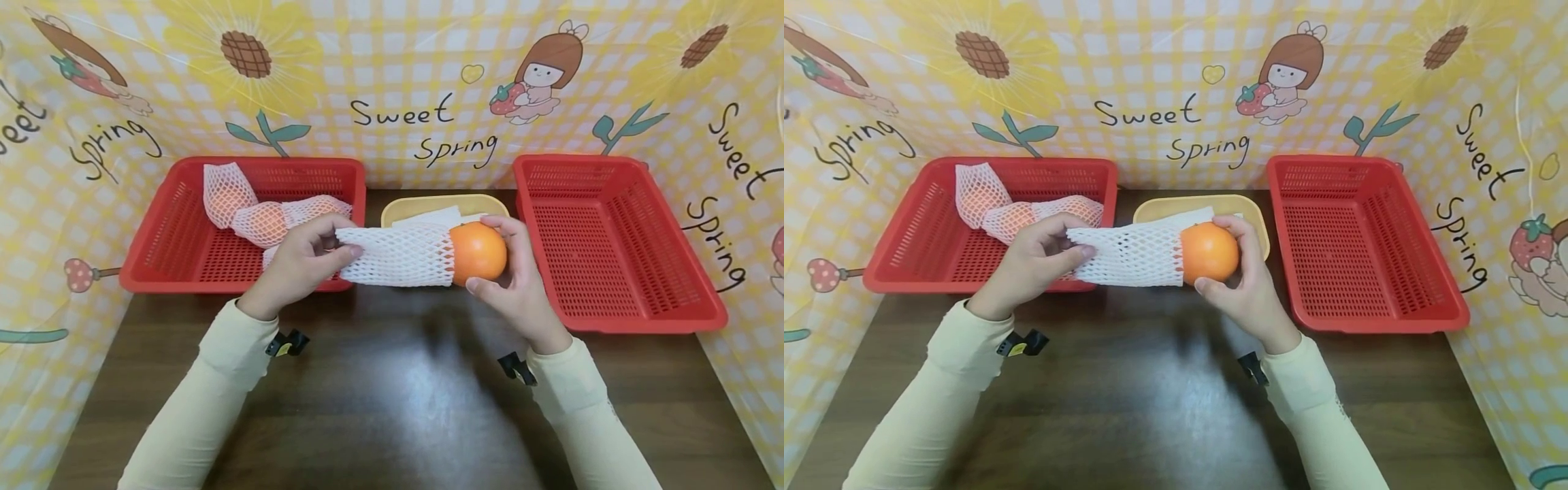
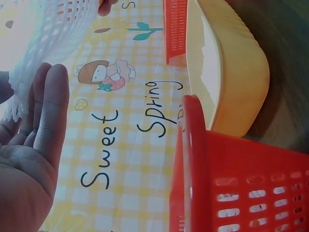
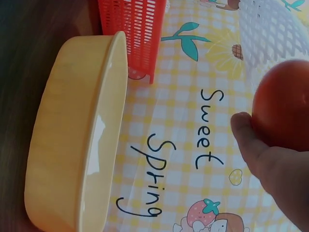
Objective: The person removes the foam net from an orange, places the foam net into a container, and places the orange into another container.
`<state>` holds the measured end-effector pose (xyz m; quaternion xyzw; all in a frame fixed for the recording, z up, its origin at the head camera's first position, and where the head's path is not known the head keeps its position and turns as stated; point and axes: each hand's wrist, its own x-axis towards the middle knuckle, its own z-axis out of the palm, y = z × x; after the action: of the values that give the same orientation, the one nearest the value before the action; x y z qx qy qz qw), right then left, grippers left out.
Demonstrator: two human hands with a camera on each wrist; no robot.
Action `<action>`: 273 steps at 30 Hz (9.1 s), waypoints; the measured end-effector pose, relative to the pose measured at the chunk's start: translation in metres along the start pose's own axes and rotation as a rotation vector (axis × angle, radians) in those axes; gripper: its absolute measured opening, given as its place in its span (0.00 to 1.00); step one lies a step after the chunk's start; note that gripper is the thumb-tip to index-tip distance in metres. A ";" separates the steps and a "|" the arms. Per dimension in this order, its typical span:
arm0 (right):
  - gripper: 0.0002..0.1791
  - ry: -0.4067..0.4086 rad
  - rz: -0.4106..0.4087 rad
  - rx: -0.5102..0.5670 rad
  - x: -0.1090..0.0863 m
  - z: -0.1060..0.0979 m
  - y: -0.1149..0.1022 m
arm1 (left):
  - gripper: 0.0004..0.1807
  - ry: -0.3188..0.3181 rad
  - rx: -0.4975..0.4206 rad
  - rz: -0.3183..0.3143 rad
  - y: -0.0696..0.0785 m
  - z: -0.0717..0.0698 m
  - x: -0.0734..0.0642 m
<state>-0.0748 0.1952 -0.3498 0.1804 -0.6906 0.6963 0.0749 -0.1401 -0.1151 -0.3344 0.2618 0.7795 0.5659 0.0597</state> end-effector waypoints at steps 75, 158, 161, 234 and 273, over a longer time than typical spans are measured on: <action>0.48 -0.173 0.619 -1.170 0.129 -0.202 0.074 | 0.11 -0.008 0.014 -0.020 -0.008 0.001 -0.004; 0.05 0.152 0.243 0.211 0.039 0.010 0.033 | 0.28 0.158 -0.351 -0.098 -0.006 0.065 0.032; 0.08 0.180 0.283 0.201 0.043 0.009 0.037 | 0.28 0.225 -0.304 -0.119 -0.008 0.069 0.038; 0.27 -0.351 0.141 -1.102 0.073 0.023 0.052 | 0.69 -0.063 0.723 -0.941 -0.115 -0.202 0.063; 0.24 -0.358 -0.005 -0.983 0.052 0.050 0.035 | 0.56 0.198 0.456 -0.363 0.003 -0.111 0.007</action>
<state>-0.1275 0.1367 -0.3655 0.2419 -0.9375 0.2481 0.0333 -0.1887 -0.2057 -0.2907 0.0687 0.9224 0.3794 0.0234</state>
